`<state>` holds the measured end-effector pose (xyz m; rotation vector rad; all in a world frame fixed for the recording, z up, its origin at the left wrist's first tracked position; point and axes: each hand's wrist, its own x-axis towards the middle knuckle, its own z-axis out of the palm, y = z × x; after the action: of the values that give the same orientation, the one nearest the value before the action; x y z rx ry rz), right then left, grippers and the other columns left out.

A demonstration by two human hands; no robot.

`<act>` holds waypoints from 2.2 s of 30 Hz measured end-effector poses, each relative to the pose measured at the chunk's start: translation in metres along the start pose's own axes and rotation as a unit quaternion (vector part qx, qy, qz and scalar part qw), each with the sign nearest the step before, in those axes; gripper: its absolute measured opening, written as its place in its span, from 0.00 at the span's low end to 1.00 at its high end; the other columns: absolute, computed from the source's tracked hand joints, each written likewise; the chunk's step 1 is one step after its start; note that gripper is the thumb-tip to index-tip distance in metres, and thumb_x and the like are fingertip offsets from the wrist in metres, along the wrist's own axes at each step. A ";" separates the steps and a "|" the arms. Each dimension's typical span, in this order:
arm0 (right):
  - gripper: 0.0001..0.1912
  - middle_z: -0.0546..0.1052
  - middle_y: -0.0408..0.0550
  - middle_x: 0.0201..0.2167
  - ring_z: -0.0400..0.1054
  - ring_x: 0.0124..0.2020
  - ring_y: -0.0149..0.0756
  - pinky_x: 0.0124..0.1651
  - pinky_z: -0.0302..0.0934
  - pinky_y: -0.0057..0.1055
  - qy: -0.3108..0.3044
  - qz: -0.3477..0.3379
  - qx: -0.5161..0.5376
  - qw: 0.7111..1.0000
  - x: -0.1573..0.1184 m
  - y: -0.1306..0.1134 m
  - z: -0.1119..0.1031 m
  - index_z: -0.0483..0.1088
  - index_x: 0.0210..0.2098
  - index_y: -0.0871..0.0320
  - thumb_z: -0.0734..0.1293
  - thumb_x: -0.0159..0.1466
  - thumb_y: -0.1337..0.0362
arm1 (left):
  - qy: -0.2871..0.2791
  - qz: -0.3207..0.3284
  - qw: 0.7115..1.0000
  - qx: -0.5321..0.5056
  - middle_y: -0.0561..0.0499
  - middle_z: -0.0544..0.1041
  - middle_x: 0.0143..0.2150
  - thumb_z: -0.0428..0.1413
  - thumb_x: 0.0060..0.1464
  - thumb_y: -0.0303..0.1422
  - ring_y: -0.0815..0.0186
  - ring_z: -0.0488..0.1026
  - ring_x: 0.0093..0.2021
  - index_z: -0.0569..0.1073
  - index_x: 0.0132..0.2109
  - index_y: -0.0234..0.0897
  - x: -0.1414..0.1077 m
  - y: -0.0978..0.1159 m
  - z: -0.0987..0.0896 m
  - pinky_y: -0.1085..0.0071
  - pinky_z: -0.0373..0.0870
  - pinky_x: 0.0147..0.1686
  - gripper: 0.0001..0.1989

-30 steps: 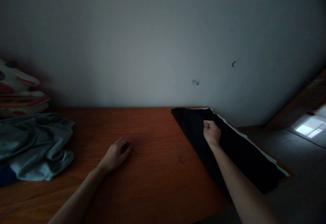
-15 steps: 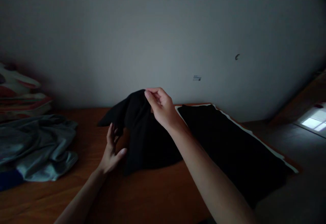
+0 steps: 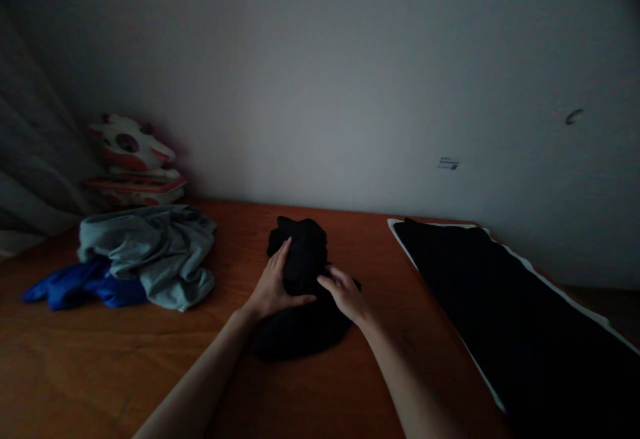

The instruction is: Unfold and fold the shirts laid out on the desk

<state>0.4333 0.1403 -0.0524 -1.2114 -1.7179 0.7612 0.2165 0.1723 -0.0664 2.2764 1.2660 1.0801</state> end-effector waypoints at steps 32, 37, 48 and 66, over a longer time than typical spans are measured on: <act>0.27 0.80 0.57 0.35 0.75 0.36 0.48 0.44 0.68 0.45 0.281 0.130 0.020 0.951 0.003 0.090 -0.042 0.72 0.36 0.56 0.66 0.52 0.39 | 0.000 -0.385 0.844 0.374 0.34 0.51 0.76 0.48 0.64 0.48 0.38 0.47 0.75 0.57 0.73 0.45 -0.036 -0.085 -0.225 0.26 0.50 0.62 0.34; 0.27 0.80 0.56 0.35 0.74 0.37 0.47 0.44 0.67 0.44 0.263 0.117 0.011 0.958 0.004 0.086 -0.039 0.72 0.36 0.56 0.65 0.53 0.38 | 0.095 -0.333 0.831 0.436 0.30 0.58 0.73 0.51 0.61 0.34 0.37 0.51 0.73 0.66 0.67 0.35 -0.034 -0.085 -0.212 0.26 0.43 0.64 0.28; 0.24 0.80 0.53 0.32 0.73 0.33 0.43 0.40 0.67 0.38 0.273 0.069 0.017 0.959 0.006 0.062 -0.037 0.71 0.34 0.54 0.62 0.60 0.39 | -0.062 0.059 0.980 0.180 0.39 0.75 0.60 0.50 0.61 0.30 0.52 0.73 0.58 0.75 0.55 0.38 0.006 0.005 0.015 0.52 0.70 0.60 0.17; 0.04 0.82 0.49 0.35 0.77 0.40 0.41 0.49 0.69 0.37 0.192 0.158 -0.187 0.950 -0.015 0.073 -0.167 0.76 0.33 0.53 0.71 0.60 0.60 | 0.050 -0.196 0.968 -0.147 0.45 0.84 0.44 0.58 0.44 0.59 0.50 0.80 0.46 0.76 0.41 0.41 0.023 -0.003 0.005 0.55 0.76 0.51 0.27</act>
<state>0.6163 0.1501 -0.0477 -1.7956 -1.3930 0.3440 0.2254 0.1930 -0.0608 1.6842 1.4118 1.1531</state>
